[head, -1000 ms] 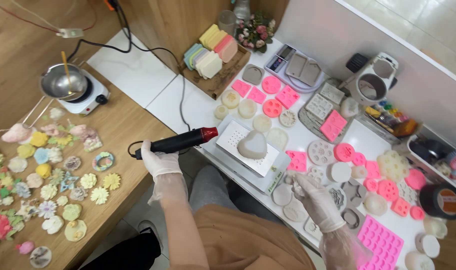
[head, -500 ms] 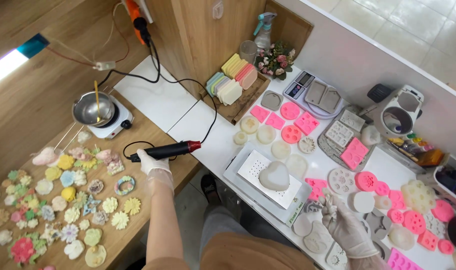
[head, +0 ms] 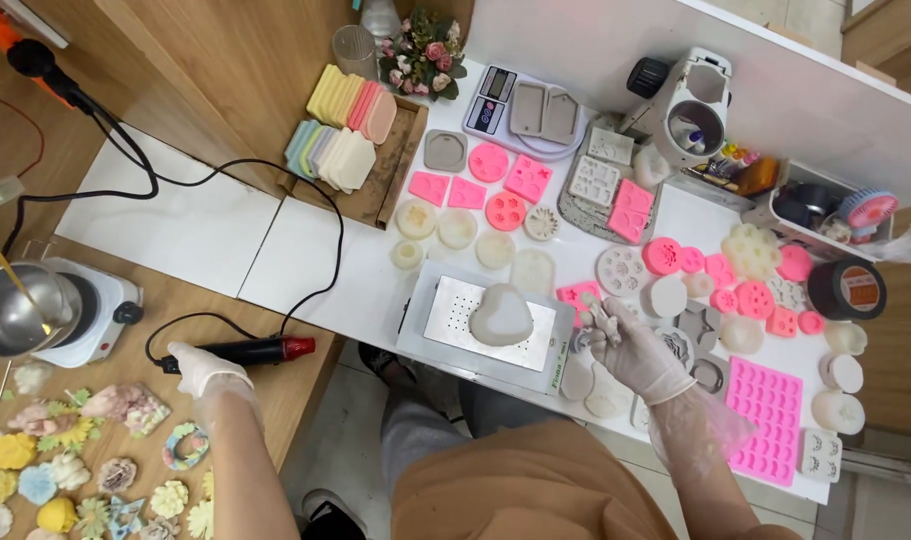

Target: The person uses a heat gun to smooth the surface of a white candle held over a work tray, rotating the candle as they heat it. They then place finished candles onto a wooden shelf, return to the table, and continue heating another candle among silicone molds and a wax melter.

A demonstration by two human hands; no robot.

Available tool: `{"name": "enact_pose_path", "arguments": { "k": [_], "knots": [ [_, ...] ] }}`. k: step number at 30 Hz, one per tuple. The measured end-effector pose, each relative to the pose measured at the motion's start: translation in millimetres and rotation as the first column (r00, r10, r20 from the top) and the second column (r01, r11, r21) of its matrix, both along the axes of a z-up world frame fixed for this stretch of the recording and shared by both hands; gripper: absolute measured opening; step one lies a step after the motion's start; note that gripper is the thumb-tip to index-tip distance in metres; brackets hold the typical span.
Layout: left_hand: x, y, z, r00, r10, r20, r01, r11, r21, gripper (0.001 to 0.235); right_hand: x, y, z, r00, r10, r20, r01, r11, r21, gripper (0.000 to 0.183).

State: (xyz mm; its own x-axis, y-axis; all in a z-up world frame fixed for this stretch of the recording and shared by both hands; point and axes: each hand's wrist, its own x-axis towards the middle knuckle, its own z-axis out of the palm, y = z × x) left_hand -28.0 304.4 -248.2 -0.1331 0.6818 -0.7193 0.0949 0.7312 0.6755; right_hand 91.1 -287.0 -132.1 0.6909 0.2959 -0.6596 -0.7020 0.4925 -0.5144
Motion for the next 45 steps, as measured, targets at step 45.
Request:
{"name": "enact_pose_path", "arguments": {
  "k": [45],
  "knots": [
    [40.0, -271.4, 270.4, -0.347, 0.157, 0.925, 0.445, 0.895, 0.015, 0.076, -49.5, 145.4, 166.4, 0.822, 0.474, 0.315, -0.192, 0.752, -0.631, 0.051]
  ]
}}
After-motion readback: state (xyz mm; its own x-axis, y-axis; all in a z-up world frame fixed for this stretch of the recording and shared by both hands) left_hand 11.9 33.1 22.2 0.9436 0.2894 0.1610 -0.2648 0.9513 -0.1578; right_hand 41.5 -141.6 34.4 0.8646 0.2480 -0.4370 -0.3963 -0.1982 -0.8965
